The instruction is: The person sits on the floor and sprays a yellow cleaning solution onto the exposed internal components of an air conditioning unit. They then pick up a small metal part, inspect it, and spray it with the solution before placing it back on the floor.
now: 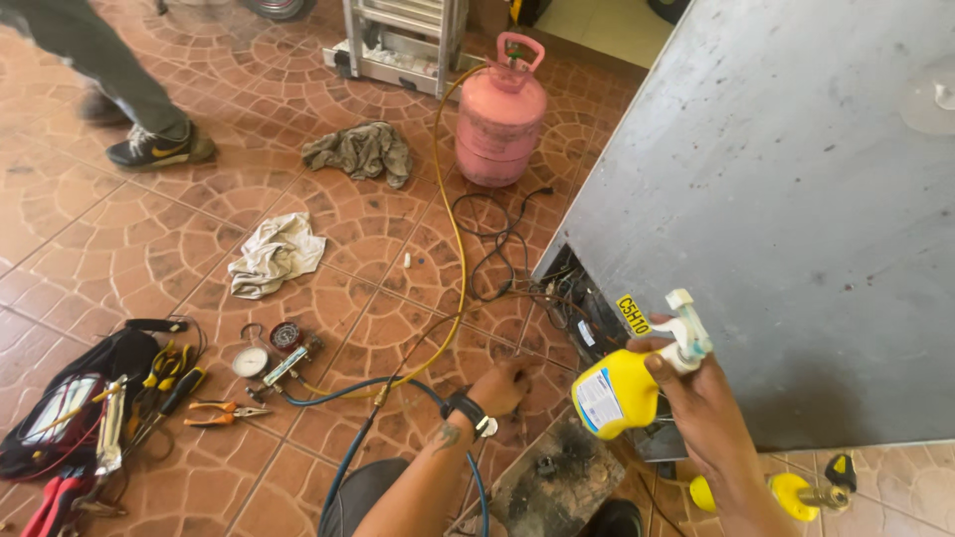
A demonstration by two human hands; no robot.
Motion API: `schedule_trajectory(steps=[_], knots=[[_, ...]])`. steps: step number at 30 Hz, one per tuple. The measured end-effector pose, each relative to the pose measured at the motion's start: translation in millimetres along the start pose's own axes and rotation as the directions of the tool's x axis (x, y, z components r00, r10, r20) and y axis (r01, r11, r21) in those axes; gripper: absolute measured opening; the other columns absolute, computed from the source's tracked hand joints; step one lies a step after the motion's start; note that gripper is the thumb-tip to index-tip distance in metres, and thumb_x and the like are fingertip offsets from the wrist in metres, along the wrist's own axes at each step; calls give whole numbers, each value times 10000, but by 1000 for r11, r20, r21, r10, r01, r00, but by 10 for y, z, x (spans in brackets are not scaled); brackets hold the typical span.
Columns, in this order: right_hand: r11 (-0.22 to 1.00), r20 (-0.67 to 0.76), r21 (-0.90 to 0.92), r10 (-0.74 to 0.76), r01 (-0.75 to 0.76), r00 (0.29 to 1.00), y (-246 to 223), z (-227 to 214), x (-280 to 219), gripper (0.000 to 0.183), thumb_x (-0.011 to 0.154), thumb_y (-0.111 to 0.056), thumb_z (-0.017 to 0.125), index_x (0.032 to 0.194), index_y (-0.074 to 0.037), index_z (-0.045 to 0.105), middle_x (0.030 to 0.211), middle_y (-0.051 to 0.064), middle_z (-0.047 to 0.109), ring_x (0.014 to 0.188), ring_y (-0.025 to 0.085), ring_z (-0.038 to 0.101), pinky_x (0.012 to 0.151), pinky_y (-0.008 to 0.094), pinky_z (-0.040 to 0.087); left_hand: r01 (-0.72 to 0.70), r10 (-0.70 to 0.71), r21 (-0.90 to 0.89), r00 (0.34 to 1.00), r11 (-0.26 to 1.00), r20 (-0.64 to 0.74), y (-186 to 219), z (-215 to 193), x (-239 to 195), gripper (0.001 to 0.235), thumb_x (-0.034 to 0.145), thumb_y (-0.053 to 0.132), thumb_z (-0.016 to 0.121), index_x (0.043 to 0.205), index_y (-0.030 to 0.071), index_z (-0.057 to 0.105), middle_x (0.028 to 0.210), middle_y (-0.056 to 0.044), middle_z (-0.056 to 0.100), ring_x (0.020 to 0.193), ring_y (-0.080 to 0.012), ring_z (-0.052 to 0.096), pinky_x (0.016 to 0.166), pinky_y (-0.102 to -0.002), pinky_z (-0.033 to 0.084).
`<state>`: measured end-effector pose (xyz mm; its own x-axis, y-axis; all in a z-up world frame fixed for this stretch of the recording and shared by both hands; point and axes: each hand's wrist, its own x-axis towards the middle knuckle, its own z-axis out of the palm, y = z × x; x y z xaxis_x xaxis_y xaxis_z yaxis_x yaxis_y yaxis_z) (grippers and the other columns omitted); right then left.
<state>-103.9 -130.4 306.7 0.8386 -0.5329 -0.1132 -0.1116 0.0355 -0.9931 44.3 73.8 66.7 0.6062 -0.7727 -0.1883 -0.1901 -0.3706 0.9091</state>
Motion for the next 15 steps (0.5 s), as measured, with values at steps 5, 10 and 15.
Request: schedule_trajectory(steps=[5,10,15], knots=[[998,47,63,3,-6,999,59,45,195,482,986,-177,653,1421,-50,488,1148,71,694,1148,166,615,1071,351,451,-52,44,-82,995,995,-94,456,-121,-179,423,907,119,582,1317,156,677,886,-151,733,792,-325,728,700,-427,562],[995,62,89,50,-55,997,97,59,191,462,996,-167,648,1421,-63,501,1145,72,700,1164,168,627,1066,347,473,18,-19,-26,1000,999,-18,751,-143,-248,468,873,95,598,1335,144,652,832,-160,706,729,-328,697,699,-423,546],[997,74,75,19,-25,997,79,86,172,424,1027,-140,658,1408,-46,498,1136,31,663,1171,170,652,1074,338,507,79,-72,113,996,990,-57,901,-186,-227,436,872,127,641,1306,143,672,852,-209,689,757,-367,695,692,-444,544]])
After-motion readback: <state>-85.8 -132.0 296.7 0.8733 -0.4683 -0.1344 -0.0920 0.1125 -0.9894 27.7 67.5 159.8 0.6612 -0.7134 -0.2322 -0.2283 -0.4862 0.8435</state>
